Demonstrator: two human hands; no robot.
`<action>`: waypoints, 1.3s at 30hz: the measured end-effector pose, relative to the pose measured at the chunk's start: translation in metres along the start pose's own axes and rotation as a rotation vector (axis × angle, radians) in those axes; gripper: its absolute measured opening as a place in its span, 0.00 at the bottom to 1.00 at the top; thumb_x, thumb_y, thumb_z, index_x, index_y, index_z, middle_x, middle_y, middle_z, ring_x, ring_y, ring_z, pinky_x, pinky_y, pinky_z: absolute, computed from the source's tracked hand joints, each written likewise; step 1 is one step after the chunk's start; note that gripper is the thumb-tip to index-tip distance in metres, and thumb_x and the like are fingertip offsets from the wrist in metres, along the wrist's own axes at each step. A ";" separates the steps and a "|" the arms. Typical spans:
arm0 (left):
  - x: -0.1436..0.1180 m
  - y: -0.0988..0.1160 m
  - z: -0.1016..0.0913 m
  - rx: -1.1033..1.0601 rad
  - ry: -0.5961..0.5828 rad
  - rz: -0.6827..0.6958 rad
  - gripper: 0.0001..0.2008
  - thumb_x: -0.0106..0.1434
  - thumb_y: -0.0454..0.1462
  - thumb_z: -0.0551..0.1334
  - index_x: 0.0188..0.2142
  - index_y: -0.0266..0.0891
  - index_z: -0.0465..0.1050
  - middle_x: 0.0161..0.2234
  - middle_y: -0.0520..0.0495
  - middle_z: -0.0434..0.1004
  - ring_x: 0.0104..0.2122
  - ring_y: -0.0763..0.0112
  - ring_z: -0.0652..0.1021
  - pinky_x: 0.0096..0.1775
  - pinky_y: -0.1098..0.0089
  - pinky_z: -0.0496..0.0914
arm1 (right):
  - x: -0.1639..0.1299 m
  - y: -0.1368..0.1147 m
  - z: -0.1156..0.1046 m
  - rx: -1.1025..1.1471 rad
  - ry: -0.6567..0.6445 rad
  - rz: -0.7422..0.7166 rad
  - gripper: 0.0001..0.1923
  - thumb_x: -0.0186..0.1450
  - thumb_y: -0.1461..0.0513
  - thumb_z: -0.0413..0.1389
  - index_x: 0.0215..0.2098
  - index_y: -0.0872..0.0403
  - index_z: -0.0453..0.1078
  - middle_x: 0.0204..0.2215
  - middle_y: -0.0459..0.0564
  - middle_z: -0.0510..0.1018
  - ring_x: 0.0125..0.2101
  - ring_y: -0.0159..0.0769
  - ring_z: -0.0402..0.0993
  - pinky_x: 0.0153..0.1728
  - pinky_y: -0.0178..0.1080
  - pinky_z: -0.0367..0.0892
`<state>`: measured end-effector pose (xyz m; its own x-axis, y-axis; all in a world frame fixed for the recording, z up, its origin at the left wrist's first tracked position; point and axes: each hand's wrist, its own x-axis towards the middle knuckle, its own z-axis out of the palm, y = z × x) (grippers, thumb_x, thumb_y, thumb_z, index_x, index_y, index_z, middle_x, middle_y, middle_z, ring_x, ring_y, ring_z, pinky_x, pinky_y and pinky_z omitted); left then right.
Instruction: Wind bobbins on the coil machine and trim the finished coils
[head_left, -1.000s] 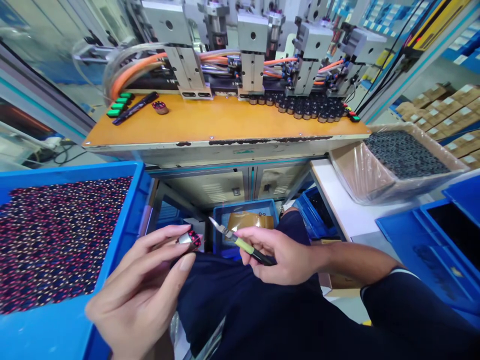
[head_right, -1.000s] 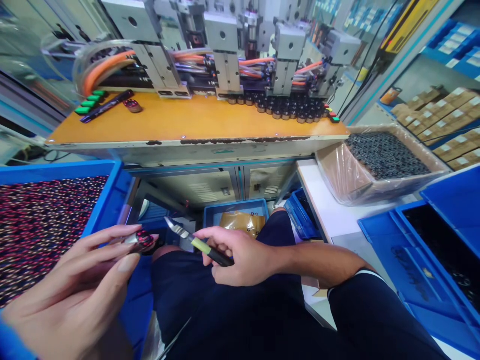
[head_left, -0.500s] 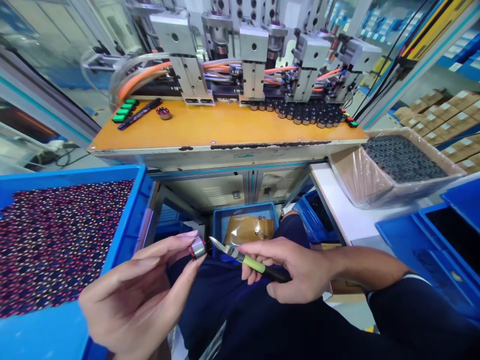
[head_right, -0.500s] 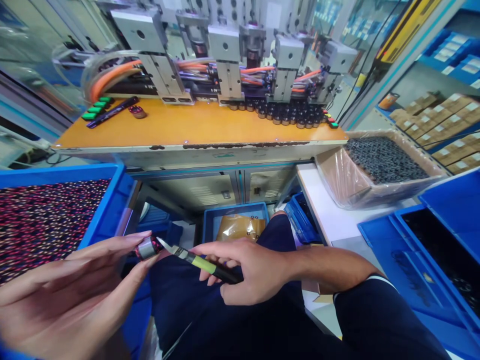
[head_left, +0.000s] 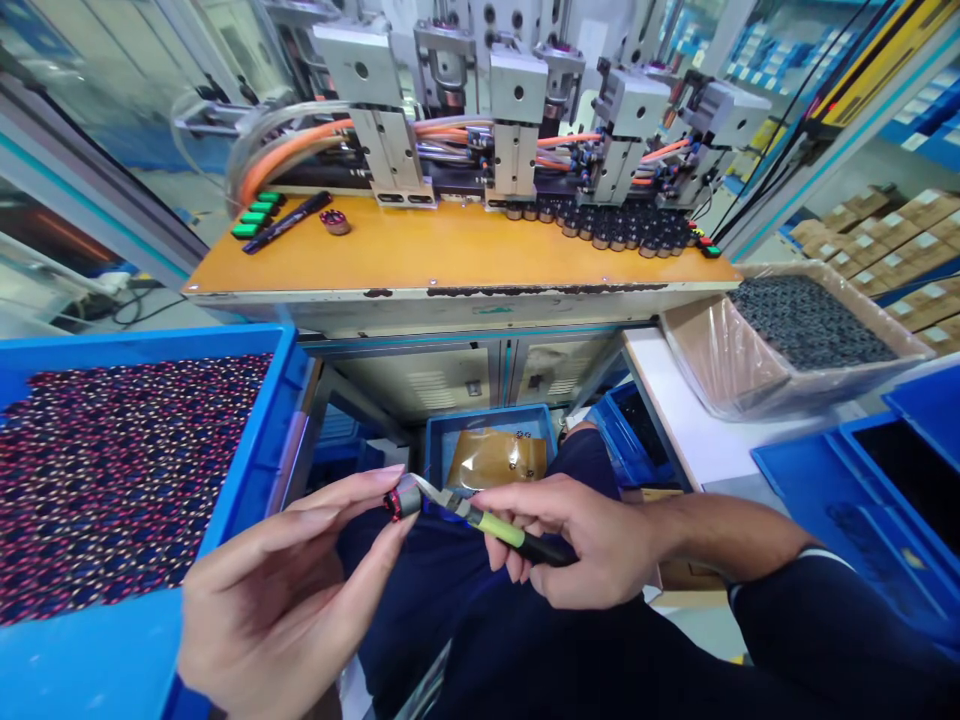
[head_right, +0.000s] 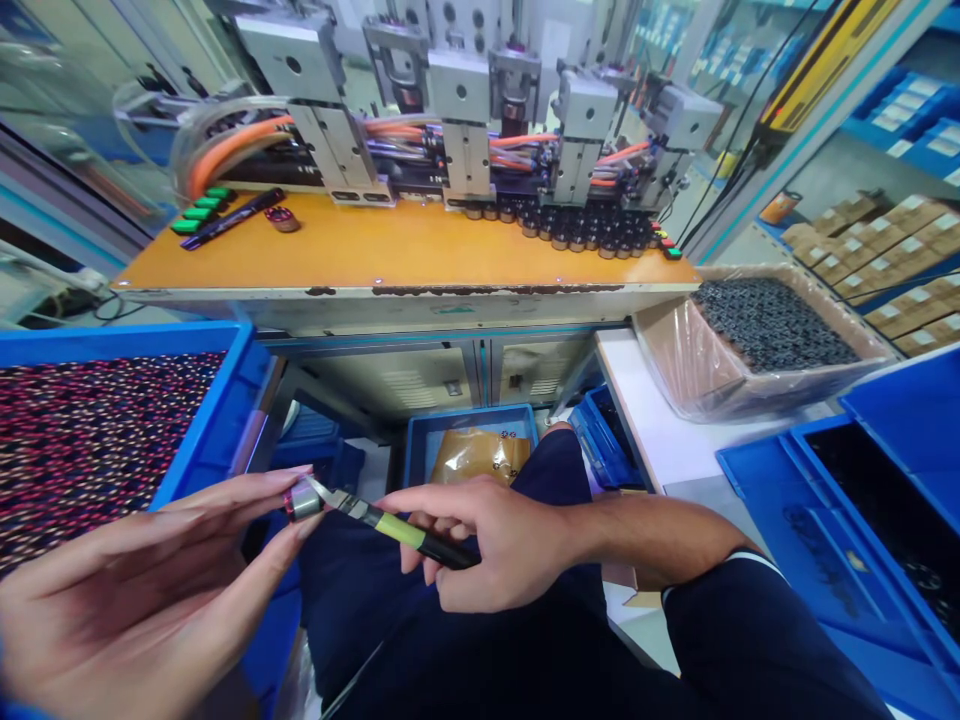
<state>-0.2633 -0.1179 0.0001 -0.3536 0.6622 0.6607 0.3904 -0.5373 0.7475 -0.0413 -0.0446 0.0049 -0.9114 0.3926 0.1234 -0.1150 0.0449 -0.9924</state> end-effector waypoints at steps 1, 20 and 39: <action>0.000 0.000 0.000 -0.006 -0.003 0.001 0.30 0.41 0.18 0.71 0.43 0.39 0.74 0.40 0.49 0.86 0.36 0.64 0.85 0.40 0.68 0.84 | 0.000 0.000 0.000 0.000 0.000 0.007 0.41 0.55 0.71 0.55 0.67 0.55 0.55 0.38 0.51 0.72 0.32 0.28 0.71 0.34 0.34 0.72; 0.000 0.002 0.004 -0.072 0.005 -0.046 0.31 0.43 0.18 0.70 0.46 0.42 0.74 0.41 0.56 0.85 0.38 0.70 0.85 0.44 0.72 0.82 | 0.000 0.003 0.004 0.002 0.049 0.001 0.37 0.55 0.71 0.53 0.64 0.59 0.58 0.34 0.47 0.70 0.25 0.22 0.64 0.26 0.28 0.64; -0.040 -0.003 -0.053 -0.342 0.282 -0.968 0.17 0.40 0.43 0.79 0.31 0.41 0.83 0.36 0.43 0.86 0.32 0.66 0.84 0.36 0.74 0.79 | 0.159 -0.050 -0.159 -1.401 0.504 -0.078 0.30 0.55 0.66 0.56 0.57 0.59 0.71 0.43 0.57 0.77 0.42 0.44 0.72 0.47 0.44 0.67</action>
<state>-0.2952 -0.1705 -0.0245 -0.5868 0.7647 -0.2661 -0.4068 0.0056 0.9135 -0.1176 0.1614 0.0737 -0.6581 0.6029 0.4510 0.5744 0.7893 -0.2171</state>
